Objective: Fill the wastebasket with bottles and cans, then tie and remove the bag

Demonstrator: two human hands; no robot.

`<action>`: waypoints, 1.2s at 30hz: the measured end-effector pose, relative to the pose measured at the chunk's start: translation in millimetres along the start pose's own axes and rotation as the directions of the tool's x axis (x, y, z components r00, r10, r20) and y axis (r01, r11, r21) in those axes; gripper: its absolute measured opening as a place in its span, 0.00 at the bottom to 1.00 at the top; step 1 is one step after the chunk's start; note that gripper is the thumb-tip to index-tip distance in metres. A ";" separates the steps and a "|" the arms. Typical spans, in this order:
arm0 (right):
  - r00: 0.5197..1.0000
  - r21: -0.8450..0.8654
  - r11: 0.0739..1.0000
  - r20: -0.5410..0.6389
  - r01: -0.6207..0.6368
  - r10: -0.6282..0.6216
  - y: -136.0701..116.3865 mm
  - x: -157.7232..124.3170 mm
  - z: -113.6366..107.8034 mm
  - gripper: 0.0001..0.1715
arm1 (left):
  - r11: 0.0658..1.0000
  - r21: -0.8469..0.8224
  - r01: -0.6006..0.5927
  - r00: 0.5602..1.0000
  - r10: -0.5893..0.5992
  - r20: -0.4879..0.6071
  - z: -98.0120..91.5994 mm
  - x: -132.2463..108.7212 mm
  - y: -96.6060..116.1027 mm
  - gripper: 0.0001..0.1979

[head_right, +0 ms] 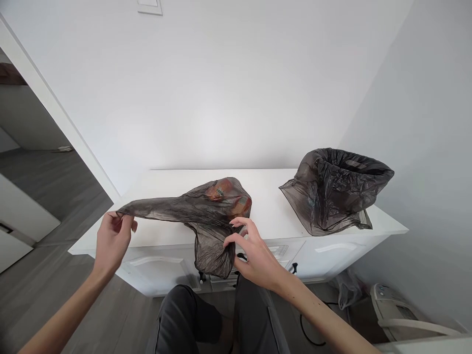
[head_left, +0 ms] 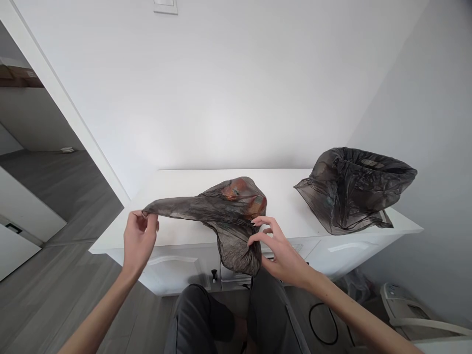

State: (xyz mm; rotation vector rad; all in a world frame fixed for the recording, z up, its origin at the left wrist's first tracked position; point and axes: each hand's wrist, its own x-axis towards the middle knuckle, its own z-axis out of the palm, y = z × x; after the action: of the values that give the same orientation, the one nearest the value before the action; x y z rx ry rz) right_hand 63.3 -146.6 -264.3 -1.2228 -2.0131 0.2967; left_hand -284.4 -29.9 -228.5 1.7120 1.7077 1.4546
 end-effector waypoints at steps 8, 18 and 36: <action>0.915 -0.020 0.980 -0.362 -0.198 0.177 87.4 7.7 3.7 0.30 | 0.805 -0.061 -0.590 0.666 0.529 0.526 40.6 -69.6 -1.1 0.17; 0.776 0.020 0.845 -0.384 -0.534 0.500 186.0 36.1 10.7 0.25 | 0.847 0.068 -0.528 0.657 0.356 0.665 82.7 -59.6 29.3 0.16; 0.753 0.010 0.831 -0.418 -0.556 0.509 189.9 36.7 11.7 0.21 | 0.692 0.229 -0.685 0.680 0.493 0.543 128.0 -45.0 20.3 0.16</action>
State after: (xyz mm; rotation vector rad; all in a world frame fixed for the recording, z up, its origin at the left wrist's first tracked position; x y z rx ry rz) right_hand 171.6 -15.7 -357.5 -1.7683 -1.3048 0.1769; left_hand -160.3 -20.8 -286.5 2.7970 1.2930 0.7756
